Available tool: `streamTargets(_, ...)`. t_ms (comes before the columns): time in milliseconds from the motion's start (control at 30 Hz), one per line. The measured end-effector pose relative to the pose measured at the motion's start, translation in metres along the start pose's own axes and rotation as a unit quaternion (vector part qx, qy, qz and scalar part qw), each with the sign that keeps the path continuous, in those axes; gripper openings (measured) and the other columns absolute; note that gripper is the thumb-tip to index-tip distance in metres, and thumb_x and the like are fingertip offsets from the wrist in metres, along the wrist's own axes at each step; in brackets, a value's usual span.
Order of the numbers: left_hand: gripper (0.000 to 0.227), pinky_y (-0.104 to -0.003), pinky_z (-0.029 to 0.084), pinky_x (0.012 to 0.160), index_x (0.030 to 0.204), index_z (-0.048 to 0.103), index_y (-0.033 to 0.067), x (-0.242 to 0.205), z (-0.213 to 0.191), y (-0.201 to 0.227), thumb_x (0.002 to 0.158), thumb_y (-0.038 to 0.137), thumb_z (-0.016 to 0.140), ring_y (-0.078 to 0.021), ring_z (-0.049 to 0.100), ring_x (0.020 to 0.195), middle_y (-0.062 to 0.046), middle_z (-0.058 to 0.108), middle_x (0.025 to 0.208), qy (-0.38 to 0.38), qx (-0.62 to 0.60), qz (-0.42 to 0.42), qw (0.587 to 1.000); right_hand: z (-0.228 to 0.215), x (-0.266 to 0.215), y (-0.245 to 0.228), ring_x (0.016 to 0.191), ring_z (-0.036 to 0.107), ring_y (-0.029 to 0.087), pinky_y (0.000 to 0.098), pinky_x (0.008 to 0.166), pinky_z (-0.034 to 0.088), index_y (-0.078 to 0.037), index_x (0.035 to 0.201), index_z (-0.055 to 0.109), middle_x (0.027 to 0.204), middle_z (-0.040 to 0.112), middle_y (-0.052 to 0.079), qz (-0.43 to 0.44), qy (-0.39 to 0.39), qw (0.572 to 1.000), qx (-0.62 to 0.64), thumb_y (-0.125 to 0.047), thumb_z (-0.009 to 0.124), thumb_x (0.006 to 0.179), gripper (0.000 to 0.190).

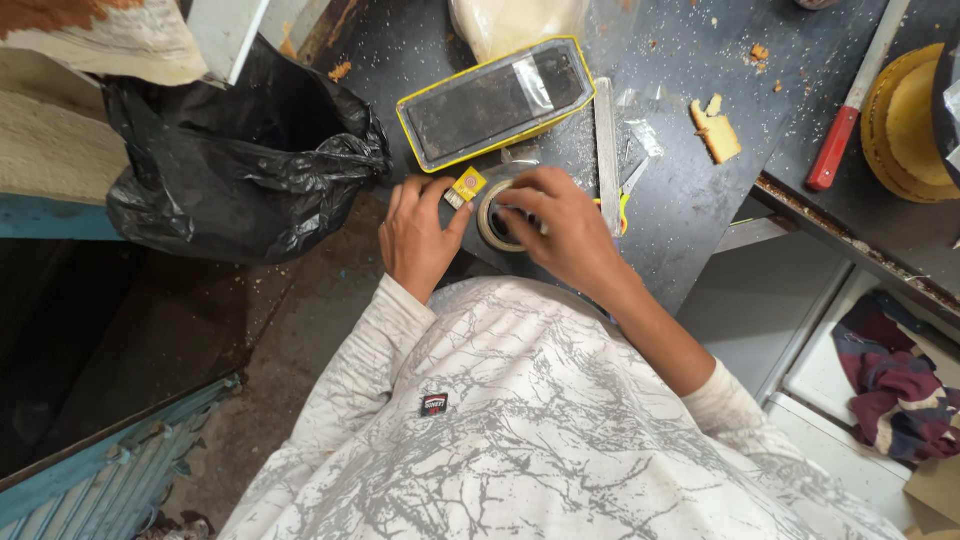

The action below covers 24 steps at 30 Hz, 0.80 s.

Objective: The person uses a lighter to heat the edges of a transparent screen protector on a yellow-framed device. They then apply black tape along the edges of the device, using scissors to cut the tape and a metal ruler to press it down firmly.

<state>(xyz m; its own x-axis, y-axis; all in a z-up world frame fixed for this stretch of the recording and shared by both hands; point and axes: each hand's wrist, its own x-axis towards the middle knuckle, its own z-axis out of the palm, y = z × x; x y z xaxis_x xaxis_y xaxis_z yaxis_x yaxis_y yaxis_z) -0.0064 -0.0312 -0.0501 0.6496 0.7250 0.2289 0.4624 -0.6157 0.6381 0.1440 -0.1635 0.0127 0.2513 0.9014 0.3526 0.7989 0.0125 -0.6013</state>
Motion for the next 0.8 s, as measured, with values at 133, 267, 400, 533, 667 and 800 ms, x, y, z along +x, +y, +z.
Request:
streamTargets(133,0.033,-0.038,0.06,0.08,0.112,0.072,0.0057,-0.001,-0.02,-0.001,0.082,0.016,0.084,-0.0249,0.069,0.099,-0.008,0.069,0.109,-0.022,-0.126,0.014,0.992,0.003,0.022,-0.013,0.106,0.065,0.033,0.0418,0.089,0.054,-0.002,0.107,0.073,0.115,0.067,0.012,-0.064,-0.049,0.997,-0.018,-0.008,0.075,0.086,0.022)
streamTargets(267,0.033,-0.026,0.066,0.072,0.115,0.07,-0.0019,-0.009,-0.04,-0.001,0.084,0.005,0.08,-0.0114,0.073,0.091,-0.007,0.072,0.108,-0.093,-0.307,-0.065,0.945,0.003,0.034,-0.026,0.101,0.066,0.032,0.0421,0.084,0.054,-0.003,0.103,0.074,0.11,0.069,0.011,-0.069,-0.102,0.992,0.011,-0.012,0.076,0.087,0.019)
streamTargets(400,0.034,-0.026,0.065,0.078,0.117,0.07,-0.0035,-0.014,-0.047,-0.008,0.084,0.0,0.079,-0.0102,0.073,0.093,-0.009,0.075,0.105,-0.127,-0.392,-0.095,0.906,-0.001,0.042,-0.034,0.092,0.068,0.031,0.0433,0.077,0.054,-0.005,0.1,0.076,0.098,0.07,0.009,-0.063,-0.143,0.988,0.02,-0.014,0.078,0.086,0.017)
streamTargets(533,0.04,-0.026,0.062,0.084,0.12,0.068,-0.0024,-0.014,-0.042,-0.015,0.082,-0.003,0.08,-0.0113,0.073,0.093,-0.009,0.076,0.104,-0.214,-0.525,-0.15,0.81,-0.008,0.048,-0.037,0.081,0.069,0.029,0.0427,0.068,0.054,-0.008,0.092,0.078,0.09,0.07,0.007,-0.05,-0.173,0.984,-0.003,-0.019,0.08,0.081,0.016)
streamTargets(667,0.04,-0.028,0.062,0.084,0.118,0.07,-0.0051,-0.013,-0.035,-0.016,0.079,-0.004,0.082,-0.0129,0.074,0.092,-0.011,0.077,0.102,-0.252,-0.538,-0.131,0.794,-0.014,0.048,-0.044,0.074,0.069,0.029,0.0428,0.063,0.053,-0.011,0.092,0.081,0.086,0.071,0.006,-0.013,-0.195,0.98,-0.041,-0.022,0.081,0.08,0.016)
streamTargets(800,0.039,-0.028,0.063,0.084,0.117,0.071,-0.006,-0.007,-0.024,-0.009,0.08,-0.005,0.082,-0.0136,0.075,0.093,-0.011,0.078,0.102,-0.251,-0.538,-0.09,0.8,-0.021,0.049,-0.051,0.072,0.068,0.031,0.0433,0.063,0.053,-0.013,0.092,0.082,0.086,0.07,0.007,0.039,-0.195,0.978,-0.066,-0.021,0.08,0.079,0.016)
